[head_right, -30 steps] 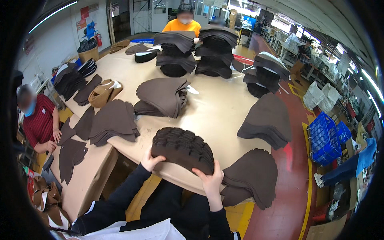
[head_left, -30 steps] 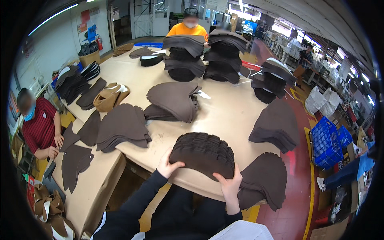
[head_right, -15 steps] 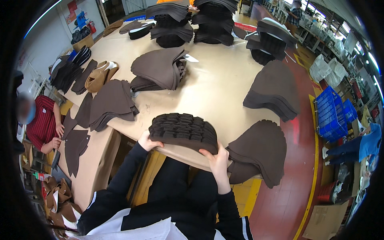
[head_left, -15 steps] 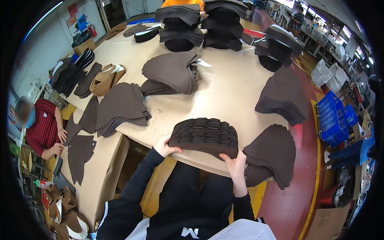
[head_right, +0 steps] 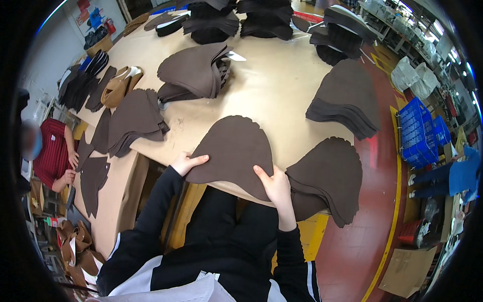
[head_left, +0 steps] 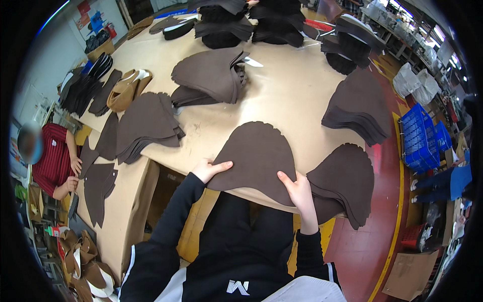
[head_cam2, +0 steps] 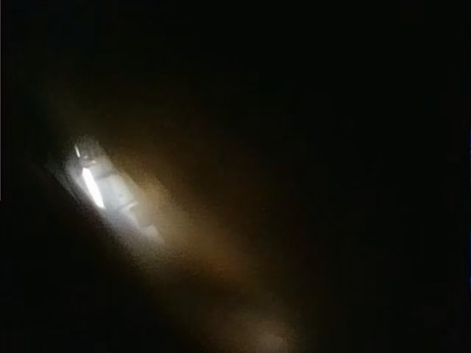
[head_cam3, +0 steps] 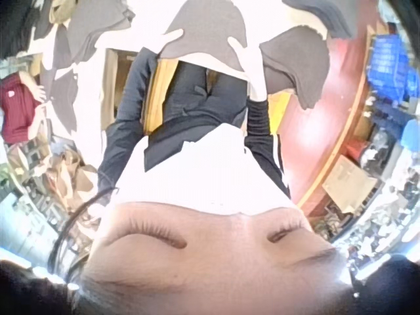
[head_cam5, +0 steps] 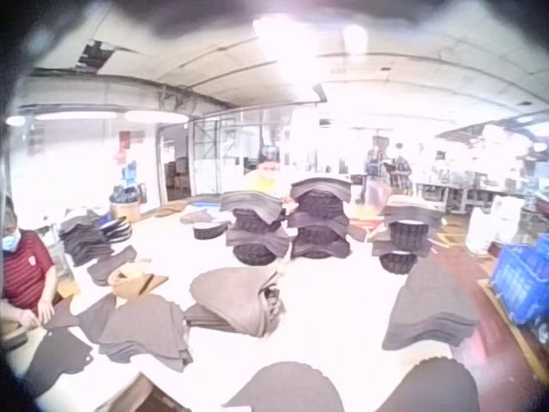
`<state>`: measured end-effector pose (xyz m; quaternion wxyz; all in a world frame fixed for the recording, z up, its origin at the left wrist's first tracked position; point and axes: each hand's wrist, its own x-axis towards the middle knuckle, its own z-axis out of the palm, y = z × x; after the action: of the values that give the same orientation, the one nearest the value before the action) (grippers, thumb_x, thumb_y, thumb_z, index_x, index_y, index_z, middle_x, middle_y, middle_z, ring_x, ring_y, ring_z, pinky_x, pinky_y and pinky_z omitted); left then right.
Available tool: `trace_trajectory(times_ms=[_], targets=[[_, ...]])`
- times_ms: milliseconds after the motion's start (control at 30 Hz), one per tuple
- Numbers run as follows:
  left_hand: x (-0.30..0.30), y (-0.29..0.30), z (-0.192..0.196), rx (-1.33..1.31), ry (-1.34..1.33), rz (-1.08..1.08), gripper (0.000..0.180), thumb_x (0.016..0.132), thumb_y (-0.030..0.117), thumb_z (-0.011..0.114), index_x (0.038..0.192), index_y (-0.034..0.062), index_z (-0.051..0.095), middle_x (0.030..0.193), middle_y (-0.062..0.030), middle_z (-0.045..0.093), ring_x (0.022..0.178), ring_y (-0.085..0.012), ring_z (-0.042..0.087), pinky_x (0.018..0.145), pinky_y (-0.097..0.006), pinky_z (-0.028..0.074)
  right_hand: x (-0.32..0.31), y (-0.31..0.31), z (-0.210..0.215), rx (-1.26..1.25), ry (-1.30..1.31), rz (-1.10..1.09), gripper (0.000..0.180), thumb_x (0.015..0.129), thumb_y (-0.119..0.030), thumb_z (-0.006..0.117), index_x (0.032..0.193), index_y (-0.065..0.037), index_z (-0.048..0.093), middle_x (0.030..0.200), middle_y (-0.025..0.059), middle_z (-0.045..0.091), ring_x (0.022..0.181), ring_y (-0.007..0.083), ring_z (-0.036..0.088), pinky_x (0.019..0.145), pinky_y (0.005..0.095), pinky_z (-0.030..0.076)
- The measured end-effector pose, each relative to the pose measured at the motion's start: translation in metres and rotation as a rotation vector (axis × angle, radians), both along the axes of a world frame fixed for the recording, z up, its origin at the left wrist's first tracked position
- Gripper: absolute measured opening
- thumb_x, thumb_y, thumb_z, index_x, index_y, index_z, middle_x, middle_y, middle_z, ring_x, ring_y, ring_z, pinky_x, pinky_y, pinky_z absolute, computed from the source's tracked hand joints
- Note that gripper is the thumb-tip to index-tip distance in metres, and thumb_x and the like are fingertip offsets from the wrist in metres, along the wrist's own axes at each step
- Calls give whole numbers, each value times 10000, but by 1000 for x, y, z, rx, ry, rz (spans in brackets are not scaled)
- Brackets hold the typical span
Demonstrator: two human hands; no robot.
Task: The person repeatedly picks up brown fabric pieces from a table, aligns them, and stacks them into neat piles. They occasionally flip the stack to check alignment and smooth the edges. A white paper template is briefly handled and set aside.
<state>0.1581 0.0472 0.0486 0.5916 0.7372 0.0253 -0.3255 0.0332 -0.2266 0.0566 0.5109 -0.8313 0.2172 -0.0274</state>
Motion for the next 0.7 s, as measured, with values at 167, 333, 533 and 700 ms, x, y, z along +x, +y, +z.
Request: trace_trajectory(times_ms=[167, 333, 533, 700], targets=[[-13, 0, 9, -140, -12, 27, 549, 821, 311, 810, 1123, -119, 649, 988, -145, 718, 856, -164, 684, 787, -271, 536, -4, 1, -9, 202, -67, 3, 447, 881, -331, 729, 1084, 62, 664, 865, 174, 727, 806, 222, 703, 769, 320, 523], [-31, 4, 41, -216, -371, 13, 476, 824, 197, 807, 1182, -71, 644, 1029, -126, 720, 922, -150, 663, 856, -282, 514, -2, 2, 14, 201, -403, 77, 427, 849, -179, 777, 1120, 100, 602, 984, 192, 721, 902, 224, 698, 824, 329, 527], [-3, 23, 17, -272, -837, -77, 608, 806, 211, 822, 1289, -47, 560, 1180, -131, 667, 1065, -199, 626, 950, -319, 479, 16, -13, 44, 395, -638, 165, 614, 768, -122, 832, 1260, 12, 489, 1076, 135, 671, 1037, 195, 630, 928, 319, 486], [6, 14, -57, -121, -808, -150, 773, 766, 226, 868, 1375, -26, 466, 1307, -144, 585, 1193, -225, 565, 1038, -352, 437, 21, -1, 21, 331, -361, 164, 824, 703, -60, 868, 1374, 36, 399, 1253, 147, 592, 1161, 200, 563, 1016, 331, 443]])
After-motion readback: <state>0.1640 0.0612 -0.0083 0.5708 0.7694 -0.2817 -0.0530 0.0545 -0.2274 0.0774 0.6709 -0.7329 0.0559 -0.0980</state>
